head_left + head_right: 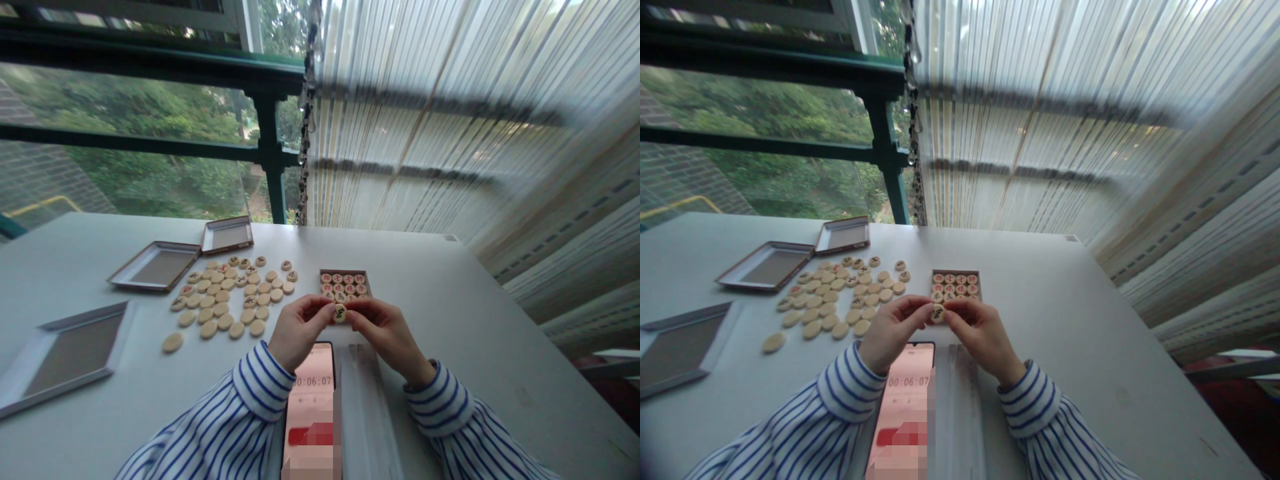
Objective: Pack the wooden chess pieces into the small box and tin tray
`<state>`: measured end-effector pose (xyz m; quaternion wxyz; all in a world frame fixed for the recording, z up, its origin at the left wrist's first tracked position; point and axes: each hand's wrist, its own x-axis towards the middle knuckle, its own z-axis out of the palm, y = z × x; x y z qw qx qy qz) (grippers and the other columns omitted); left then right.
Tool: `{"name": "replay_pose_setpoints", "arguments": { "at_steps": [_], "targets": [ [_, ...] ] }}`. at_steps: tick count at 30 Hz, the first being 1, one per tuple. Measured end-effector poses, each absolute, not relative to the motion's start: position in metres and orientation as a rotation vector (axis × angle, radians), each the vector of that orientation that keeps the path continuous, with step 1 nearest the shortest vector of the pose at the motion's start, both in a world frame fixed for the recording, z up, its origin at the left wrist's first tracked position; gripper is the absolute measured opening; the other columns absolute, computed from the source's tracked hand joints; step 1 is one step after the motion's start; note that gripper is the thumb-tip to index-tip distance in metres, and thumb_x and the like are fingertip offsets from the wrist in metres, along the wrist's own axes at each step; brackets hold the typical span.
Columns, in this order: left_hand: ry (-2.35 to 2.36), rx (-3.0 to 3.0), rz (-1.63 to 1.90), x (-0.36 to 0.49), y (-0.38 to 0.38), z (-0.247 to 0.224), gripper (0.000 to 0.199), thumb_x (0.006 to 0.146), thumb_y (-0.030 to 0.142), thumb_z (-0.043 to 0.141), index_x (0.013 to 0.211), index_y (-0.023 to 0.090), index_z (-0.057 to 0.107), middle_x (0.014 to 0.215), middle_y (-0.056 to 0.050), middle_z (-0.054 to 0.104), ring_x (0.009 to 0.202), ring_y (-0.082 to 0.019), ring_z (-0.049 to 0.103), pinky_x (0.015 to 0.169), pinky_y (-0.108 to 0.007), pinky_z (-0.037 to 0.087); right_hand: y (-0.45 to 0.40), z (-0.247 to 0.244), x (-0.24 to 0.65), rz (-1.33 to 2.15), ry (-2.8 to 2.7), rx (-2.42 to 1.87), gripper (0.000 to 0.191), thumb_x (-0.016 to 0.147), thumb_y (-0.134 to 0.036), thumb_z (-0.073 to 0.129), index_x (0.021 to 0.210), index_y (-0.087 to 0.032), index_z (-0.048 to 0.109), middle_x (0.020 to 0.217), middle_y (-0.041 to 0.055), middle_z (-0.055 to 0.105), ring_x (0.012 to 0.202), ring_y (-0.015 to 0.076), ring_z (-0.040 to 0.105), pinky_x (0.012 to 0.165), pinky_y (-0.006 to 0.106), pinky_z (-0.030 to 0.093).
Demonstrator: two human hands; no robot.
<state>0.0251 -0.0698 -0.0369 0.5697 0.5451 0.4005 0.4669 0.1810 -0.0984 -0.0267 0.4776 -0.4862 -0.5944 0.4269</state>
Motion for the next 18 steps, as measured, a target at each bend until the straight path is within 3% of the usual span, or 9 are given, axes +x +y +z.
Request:
{"name": "replay_pose_setpoints", "arguments": {
  "at_steps": [10,18],
  "targets": [
    [0.936,1.206,1.072,0.0252,-0.0704,-0.0362,0.023,0.070,0.029,0.064,0.085,0.012,0.068,0.063,-0.002,0.066,0.058,-0.011,0.058,0.058,-0.023,0.048,-0.0975,-0.0289,0.1815,0.983,-1.471,-1.181,0.017,0.078,-0.031,0.057,0.088,-0.018,0.064,0.082,0.0039,0.066,0.077,0.0155,0.061,0.071,0.030,0.049],
    [0.962,1.204,1.066,0.0248,-0.0695,-0.0383,0.023,0.071,0.030,0.063,0.083,0.012,0.068,0.062,-0.002,0.065,0.058,-0.010,0.057,0.056,-0.021,0.045,-0.0998,-0.0278,0.1811,0.833,-1.624,-1.254,0.021,0.076,-0.030,0.059,0.094,-0.019,0.063,0.080,0.0028,0.065,0.068,0.0129,0.057,0.056,0.024,0.044]
  ]
}}
